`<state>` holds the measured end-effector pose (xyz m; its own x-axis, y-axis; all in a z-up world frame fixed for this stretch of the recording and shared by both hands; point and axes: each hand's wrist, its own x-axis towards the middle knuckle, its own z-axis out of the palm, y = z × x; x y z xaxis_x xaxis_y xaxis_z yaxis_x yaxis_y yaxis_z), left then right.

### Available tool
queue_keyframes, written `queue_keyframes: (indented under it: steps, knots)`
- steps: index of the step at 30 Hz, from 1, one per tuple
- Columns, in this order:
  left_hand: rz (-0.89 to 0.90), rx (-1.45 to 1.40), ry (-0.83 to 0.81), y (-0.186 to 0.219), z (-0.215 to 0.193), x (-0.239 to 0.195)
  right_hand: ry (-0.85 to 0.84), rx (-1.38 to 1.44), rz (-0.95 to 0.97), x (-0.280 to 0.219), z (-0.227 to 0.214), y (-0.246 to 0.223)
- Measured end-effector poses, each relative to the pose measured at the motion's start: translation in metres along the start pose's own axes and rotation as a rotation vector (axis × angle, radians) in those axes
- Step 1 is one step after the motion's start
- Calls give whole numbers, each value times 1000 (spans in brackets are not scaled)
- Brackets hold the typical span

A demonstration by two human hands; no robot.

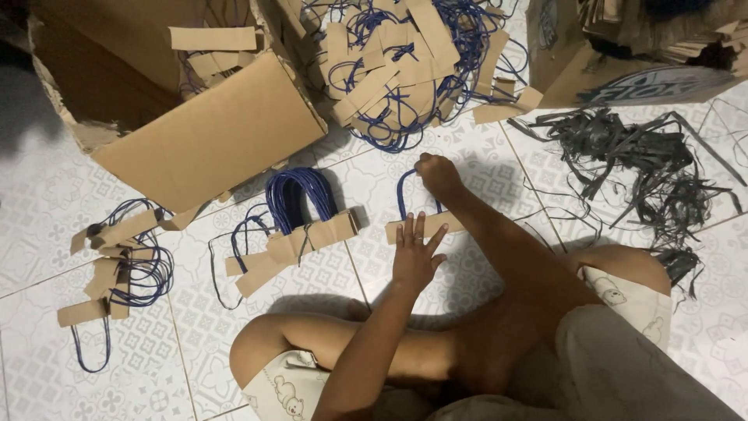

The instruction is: The person sits on the floor and repeatedly wraps blue cables around rectangular cardboard pieces. They fold the cardboard over the cable to secure it, then place the finished bundle into a nearby box. The process is repeated multiple times with new cables and cardboard pieces.

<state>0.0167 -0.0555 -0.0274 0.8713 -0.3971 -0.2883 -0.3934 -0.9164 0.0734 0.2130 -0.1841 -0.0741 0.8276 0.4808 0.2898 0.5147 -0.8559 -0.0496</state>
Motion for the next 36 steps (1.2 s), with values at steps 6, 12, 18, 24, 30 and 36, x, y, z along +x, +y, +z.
queue_keyframes:
  steps: [6, 12, 18, 24, 30, 36]
  knots:
    - [16, -119, 101, -3, 17, 0, -328, 363, 268, 10, -66, -11]
    - [59, -278, 536, 0, -10, -2, -225, 518, 469, 29, -103, 2]
    - [-18, -518, 696, -19, -59, 20, 26, 395, 297, 63, -110, 0]
    - [-227, -670, 798, -45, -97, 67, 111, -273, -121, 80, -36, 20]
    - [-417, -962, 722, -59, -128, 75, 152, 131, 8, 80, -55, 38]
    - [-325, -1098, 863, -69, -125, 76, 307, 637, 74, 106, -195, 32]
